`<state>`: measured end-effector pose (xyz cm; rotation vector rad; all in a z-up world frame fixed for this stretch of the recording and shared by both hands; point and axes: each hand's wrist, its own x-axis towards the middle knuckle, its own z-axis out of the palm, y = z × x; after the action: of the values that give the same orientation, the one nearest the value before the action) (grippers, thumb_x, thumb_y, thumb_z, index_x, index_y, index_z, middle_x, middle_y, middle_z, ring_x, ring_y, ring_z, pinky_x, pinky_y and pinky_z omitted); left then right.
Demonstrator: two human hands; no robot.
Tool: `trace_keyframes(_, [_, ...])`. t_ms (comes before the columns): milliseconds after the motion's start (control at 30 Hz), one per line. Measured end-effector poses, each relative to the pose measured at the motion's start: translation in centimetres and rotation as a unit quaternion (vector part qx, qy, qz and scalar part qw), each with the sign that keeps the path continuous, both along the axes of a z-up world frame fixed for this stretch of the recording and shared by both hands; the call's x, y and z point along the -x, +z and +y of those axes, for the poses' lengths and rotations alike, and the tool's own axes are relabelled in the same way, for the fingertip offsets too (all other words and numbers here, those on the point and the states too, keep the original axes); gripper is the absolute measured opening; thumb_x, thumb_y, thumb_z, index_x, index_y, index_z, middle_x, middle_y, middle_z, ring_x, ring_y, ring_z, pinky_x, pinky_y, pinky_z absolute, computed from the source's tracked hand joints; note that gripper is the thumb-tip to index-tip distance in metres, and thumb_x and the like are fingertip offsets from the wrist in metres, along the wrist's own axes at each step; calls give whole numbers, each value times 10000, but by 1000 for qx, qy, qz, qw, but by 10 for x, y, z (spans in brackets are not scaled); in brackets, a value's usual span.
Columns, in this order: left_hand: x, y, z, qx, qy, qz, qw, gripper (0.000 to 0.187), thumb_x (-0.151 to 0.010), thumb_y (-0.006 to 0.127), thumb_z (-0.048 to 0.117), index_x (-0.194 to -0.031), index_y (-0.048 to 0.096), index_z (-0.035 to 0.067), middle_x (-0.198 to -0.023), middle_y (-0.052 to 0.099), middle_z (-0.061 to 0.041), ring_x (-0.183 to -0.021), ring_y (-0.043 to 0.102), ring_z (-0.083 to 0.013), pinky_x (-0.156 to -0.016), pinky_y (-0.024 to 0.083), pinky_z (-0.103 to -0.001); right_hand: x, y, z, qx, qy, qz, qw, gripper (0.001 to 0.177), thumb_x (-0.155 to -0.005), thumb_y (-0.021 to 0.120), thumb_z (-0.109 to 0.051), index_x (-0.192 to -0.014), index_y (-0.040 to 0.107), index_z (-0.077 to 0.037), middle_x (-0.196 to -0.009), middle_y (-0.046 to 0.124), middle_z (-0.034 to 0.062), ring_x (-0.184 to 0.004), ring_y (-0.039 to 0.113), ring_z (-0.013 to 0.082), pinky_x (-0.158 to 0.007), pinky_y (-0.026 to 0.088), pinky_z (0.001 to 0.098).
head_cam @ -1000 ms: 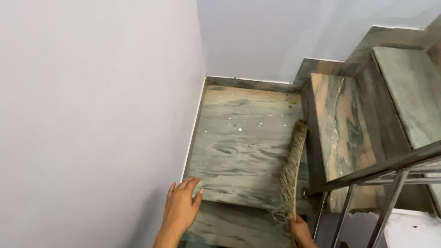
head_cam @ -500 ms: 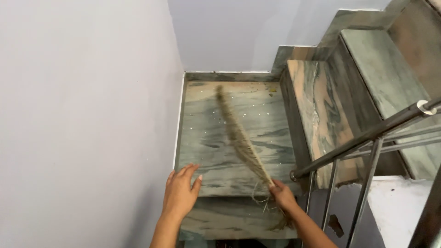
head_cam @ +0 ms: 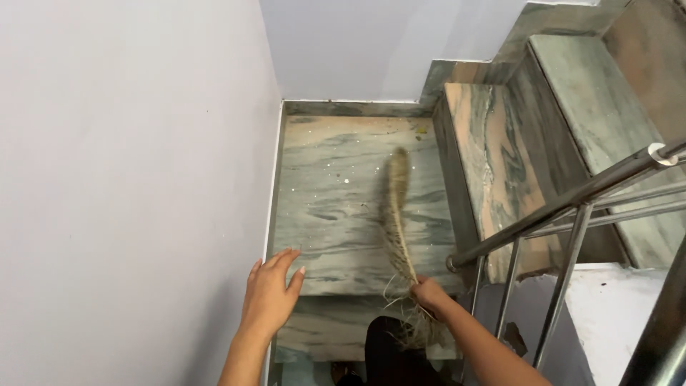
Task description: The person sweeps dirt and debris down each step of a staircase using a hand broom.
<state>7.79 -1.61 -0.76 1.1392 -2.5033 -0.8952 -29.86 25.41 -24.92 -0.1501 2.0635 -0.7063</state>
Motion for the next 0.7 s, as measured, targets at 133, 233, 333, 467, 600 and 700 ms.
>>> trace_keyframes(133, [10,0,-2,1,-5,10,1000,557,-1152,737,374,-1671,790,179,-1730,753,-103,-1648,650,-318,-1482,317,-576,8,29,22,100,18,4,995,531,-1193,671,-215,-1704,807,-165,-924,720,34,-793,616,177,-691,499,415])
trace_keyframes(233, [13,-4,-4,1,-4,11,1000,556,-1154,737,378,-1668,791,173,-1726,755,-108,-1638,656,-324,-1483,319,-577,10,48,44,131,-41,38,990,540,-1206,740,-267,-1732,777,-152,-924,734,30,-779,602,163,-681,486,393])
trace_keyframes(333, [15,-11,-4,8,-6,16,1000,555,-1151,742,376,-1662,796,167,-1714,761,-118,-1631,660,-332,-1476,329,-578,21,-13,84,159,-103,61,980,558,-1213,730,-246,-1759,743,-137,-915,727,68,-757,613,186,-663,511,403])
trace_keyframes(467, [20,-13,-9,4,2,7,1000,556,-1135,749,365,-1655,806,177,-1702,769,-115,-1623,664,-330,-1467,342,-570,17,-95,93,22,-142,29,989,584,-1224,633,-151,-1802,719,-169,-966,796,110,-764,673,231,-655,568,463])
trace_keyframes(600, [22,-9,2,-4,4,-12,1000,550,-1143,739,357,-1661,800,178,-1709,765,-111,-1630,660,-319,-1479,328,-564,-45,-70,36,-23,-71,-72,995,595,-1268,586,-205,-1861,575,-235,-998,747,79,-799,652,233,-690,592,461])
trace_keyframes(700, [30,-2,7,-6,2,-30,1000,552,-1155,730,363,-1675,786,188,-1737,744,-97,-1654,645,-297,-1494,308,-554,-46,-75,15,12,-3,-118,993,642,-1230,597,-179,-1865,589,-271,-974,708,62,-785,632,223,-685,575,437])
